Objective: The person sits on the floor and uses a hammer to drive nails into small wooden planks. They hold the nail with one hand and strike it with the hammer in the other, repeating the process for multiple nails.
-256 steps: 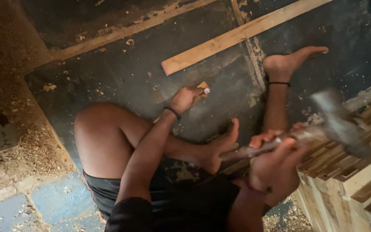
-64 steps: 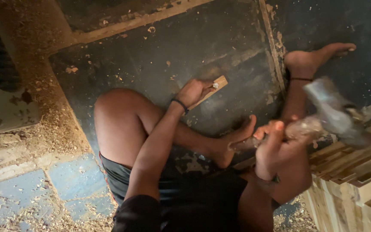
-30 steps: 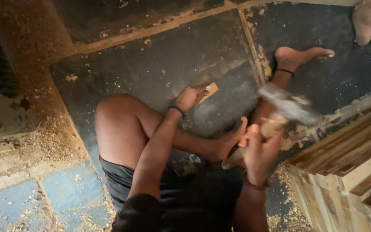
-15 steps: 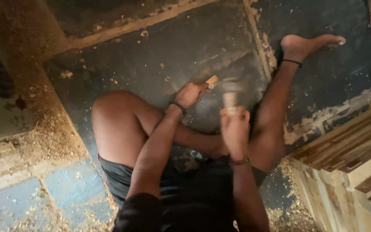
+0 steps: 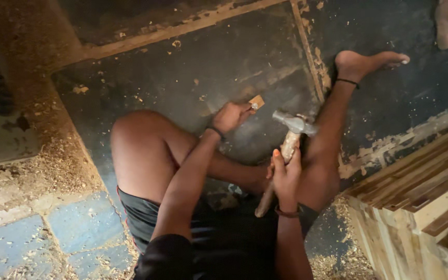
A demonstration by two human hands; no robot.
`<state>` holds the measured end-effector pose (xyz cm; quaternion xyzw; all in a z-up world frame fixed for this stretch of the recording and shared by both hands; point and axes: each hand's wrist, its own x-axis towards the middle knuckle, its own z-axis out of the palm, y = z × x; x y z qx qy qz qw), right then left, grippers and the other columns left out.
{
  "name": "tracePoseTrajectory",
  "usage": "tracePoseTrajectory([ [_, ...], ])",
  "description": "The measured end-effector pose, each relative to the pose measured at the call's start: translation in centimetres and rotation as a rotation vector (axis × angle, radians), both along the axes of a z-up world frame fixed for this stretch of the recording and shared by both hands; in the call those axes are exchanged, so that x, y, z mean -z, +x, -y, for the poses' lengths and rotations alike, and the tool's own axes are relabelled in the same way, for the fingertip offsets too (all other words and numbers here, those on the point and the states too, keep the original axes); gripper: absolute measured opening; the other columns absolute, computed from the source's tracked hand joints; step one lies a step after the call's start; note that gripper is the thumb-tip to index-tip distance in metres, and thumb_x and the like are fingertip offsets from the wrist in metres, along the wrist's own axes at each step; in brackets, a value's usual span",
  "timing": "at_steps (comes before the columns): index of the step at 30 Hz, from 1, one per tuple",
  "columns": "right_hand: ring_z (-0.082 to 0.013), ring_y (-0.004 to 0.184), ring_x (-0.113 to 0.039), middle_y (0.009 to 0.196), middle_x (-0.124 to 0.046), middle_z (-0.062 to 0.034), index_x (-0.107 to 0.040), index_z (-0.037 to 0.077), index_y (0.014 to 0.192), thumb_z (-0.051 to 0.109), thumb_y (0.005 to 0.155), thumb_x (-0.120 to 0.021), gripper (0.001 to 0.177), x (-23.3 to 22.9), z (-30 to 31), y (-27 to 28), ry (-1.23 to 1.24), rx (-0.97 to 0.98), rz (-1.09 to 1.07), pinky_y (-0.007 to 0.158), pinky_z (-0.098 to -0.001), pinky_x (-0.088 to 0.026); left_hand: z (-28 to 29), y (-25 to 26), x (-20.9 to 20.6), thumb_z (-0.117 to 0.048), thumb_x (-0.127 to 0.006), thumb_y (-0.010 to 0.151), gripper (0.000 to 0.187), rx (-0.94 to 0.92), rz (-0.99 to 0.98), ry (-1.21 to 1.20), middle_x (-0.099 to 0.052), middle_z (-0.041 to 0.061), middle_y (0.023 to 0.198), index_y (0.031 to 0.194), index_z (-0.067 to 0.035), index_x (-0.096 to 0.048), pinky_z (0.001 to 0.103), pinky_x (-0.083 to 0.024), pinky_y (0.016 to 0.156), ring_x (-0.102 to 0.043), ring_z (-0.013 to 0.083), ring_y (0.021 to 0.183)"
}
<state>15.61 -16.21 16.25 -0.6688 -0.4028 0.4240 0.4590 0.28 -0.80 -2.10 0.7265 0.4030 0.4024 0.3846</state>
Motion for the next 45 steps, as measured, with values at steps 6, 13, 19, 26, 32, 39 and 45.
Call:
tracePoseTrajectory([
  [6,-0.01,0.055,-0.054,0.079,-0.057,-0.0034,-0.048,0.003,0.126,0.014,0.104,-0.062,0.028,-2.8,-0.1,1.2,0.127,0.045,-0.011,0.048,-0.0261,-0.046,0.1,0.5,-0.1,-0.031,-0.065,0.098,0.024,0.001,-0.075,-0.026,-0.073,0.018,0.095,0.107,-0.01,-0.073,0.049,-0.056,0.074,-0.071,0.0402,0.084],
  [13,-0.0156,0.059,-0.059,0.098,-0.062,-0.0117,-0.044,0.002,0.133,0.007,0.104,-0.063,0.035,-8.6,-2.2,2.1,0.701,0.075,0.098,0.051,-0.0336,-0.049,0.5,0.1,-1.9,-0.027,-0.067,0.098,0.02,0.022,-0.08,-0.067,-0.073,0.018,0.093,0.107,-0.011,-0.072,0.047,-0.056,0.073,-0.072,0.039,0.082],
  [19,-0.0253,0.065,-0.067,0.073,-0.069,-0.0136,-0.059,0.003,0.117,0.023,0.105,-0.067,0.025,-8.4,-1.2,0.9,-0.174,0.148,0.943,0.067,-0.0434,-0.054,0.4,0.3,-1.2,-0.027,-0.068,0.096,0.02,0.014,-0.091,0.049,-0.073,0.018,0.092,0.104,-0.009,-0.072,0.049,-0.056,0.073,-0.071,0.0407,0.082],
  [26,-0.0477,0.103,-0.059,0.083,-0.066,-0.0262,-0.059,-0.004,0.105,0.025,0.099,-0.07,0.031,3.1,-2.2,3.8,0.01,-0.458,0.876,0.117,-0.0522,-0.038,0.2,-0.1,-1.4,-0.031,-0.065,0.098,0.024,-0.011,-0.197,-0.047,-0.072,0.02,0.094,0.111,-0.011,-0.073,0.049,-0.056,0.073,-0.07,0.0411,0.082],
  [32,-0.0335,0.086,-0.074,0.089,-0.068,-0.0213,-0.063,0.003,0.124,0.024,0.093,-0.07,0.038,1.2,1.1,1.6,-0.353,-0.213,0.531,0.081,-0.0446,-0.056,0.3,0.1,-0.9,-0.033,-0.064,0.098,0.027,0.0,-0.118,-0.071,-0.073,0.019,0.097,0.112,-0.011,-0.071,0.05,-0.056,0.074,-0.071,0.0403,0.085],
  [39,-0.0286,0.106,-0.054,0.116,-0.055,-0.0167,-0.049,0.003,0.132,0.021,0.098,-0.069,0.043,-7.2,0.0,4.6,0.633,-0.079,0.99,0.093,-0.0402,-0.044,0.2,-0.6,-1.8,-0.031,-0.067,0.096,0.027,-0.019,-0.153,-0.133,-0.073,0.02,0.097,0.11,-0.009,-0.072,0.05,-0.055,0.074,-0.07,0.0421,0.087],
  [45,-0.0259,0.137,-0.011,0.147,-0.007,-0.0133,-0.003,0.007,0.148,0.038,0.104,-0.053,0.074,5.0,-27.0,18.7,0.575,0.454,0.318,0.114,-0.0397,-0.012,0.2,-0.9,-2.1,-0.03,-0.067,0.098,0.025,-0.042,-0.075,-0.091,-0.072,0.019,0.097,0.107,-0.008,-0.072,0.046,-0.056,0.077,-0.071,0.0401,0.089],
])
